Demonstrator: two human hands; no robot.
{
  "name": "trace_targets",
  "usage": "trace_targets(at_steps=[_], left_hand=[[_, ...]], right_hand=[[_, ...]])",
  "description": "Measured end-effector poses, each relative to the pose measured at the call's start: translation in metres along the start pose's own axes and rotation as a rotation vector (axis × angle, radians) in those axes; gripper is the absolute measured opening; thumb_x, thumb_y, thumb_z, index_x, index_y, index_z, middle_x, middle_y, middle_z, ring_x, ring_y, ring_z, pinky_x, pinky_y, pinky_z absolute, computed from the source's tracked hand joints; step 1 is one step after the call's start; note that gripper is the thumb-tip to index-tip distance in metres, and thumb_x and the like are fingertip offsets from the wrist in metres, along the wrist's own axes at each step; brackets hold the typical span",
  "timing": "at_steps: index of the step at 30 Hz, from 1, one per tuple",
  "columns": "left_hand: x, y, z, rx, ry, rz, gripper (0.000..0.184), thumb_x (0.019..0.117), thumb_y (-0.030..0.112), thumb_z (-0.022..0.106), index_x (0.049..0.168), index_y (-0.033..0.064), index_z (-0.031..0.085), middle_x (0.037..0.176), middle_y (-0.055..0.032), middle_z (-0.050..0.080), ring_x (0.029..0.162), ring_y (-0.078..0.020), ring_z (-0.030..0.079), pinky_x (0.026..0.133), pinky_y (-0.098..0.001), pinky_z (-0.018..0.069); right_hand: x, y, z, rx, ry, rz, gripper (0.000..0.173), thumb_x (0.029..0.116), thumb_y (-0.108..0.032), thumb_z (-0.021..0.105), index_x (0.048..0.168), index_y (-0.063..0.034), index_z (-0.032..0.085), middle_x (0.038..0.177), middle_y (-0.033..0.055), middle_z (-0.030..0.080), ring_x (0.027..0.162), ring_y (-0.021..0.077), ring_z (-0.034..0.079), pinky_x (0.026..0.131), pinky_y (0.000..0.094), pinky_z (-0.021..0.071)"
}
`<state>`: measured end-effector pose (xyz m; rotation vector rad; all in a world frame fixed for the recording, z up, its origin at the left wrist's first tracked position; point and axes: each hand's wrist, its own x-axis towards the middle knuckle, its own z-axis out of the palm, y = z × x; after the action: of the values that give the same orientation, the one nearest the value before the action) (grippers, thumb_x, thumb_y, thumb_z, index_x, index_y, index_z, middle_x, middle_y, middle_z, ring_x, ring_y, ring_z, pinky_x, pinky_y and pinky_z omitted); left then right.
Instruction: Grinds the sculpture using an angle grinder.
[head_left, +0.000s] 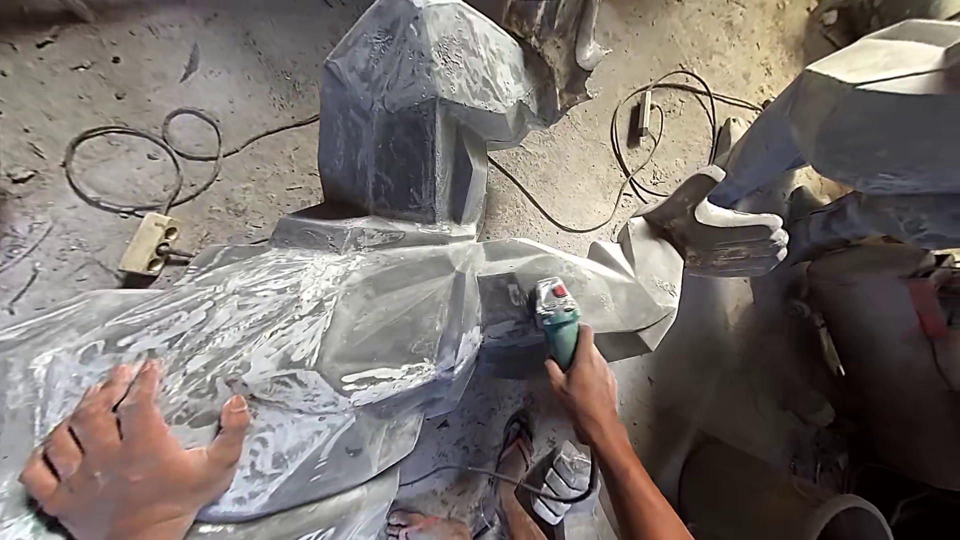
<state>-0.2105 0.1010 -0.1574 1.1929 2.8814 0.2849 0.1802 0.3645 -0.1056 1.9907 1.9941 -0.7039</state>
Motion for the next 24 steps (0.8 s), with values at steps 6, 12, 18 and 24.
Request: trace_targets(at_steps=[6, 12, 18, 24], left_hand=[[0.0, -0.001, 0.001, 0.017, 0.025, 0.024, 0.099, 0.0848, 0.079, 0.037, 0.153, 0.0075, 0.046, 0.155, -0.0234, 0.046, 0.144, -0.0462, 0.041, 0.114, -0.0676, 0.0271], [-0.002, 0.004, -0.003, 0.036, -0.003, 0.018, 0.098, 0.0864, 0.076, 0.038, 0.153, 0.0049, 0.044, 0.156, -0.0244, 0.045, 0.144, -0.0464, 0.041, 0.116, -0.0668, 0.0268], [0.002, 0.011, -0.008, 0.054, 0.001, 0.026, 0.094, 0.0881, 0.071, 0.041, 0.151, 0.0005, 0.046, 0.154, -0.0266, 0.045, 0.143, -0.0479, 0.042, 0.117, -0.0642, 0.028], [0.002, 0.013, -0.009, 0.063, -0.007, 0.024, 0.094, 0.0885, 0.07, 0.04, 0.151, 0.0014, 0.045, 0.155, -0.0262, 0.045, 0.143, -0.0468, 0.042, 0.117, -0.0644, 0.0273]], right_hand=[[0.004, 0.022, -0.015, 0.059, 0.036, 0.134, 0.069, 0.087, -0.044, 0.074, 0.142, -0.0137, 0.045, 0.093, 0.01, 0.071, 0.085, 0.0301, 0.072, 0.073, 0.054, 0.0574], [0.019, -0.015, -0.003, 0.009, -0.12, -0.027, 0.069, 0.0839, -0.045, 0.073, 0.141, -0.0189, 0.046, 0.102, 0.0098, 0.068, 0.088, 0.0309, 0.071, 0.072, 0.0545, 0.0574], [0.022, 0.032, -0.036, 0.08, -0.009, 0.122, 0.068, 0.0877, -0.044, 0.073, 0.143, -0.015, 0.045, 0.097, 0.0141, 0.07, 0.087, 0.0351, 0.071, 0.073, 0.0581, 0.0565], [0.02, 0.015, -0.019, 0.065, -0.075, 0.044, 0.073, 0.084, -0.044, 0.074, 0.145, -0.0151, 0.044, 0.103, 0.0128, 0.07, 0.09, 0.0333, 0.071, 0.074, 0.0564, 0.0574]])
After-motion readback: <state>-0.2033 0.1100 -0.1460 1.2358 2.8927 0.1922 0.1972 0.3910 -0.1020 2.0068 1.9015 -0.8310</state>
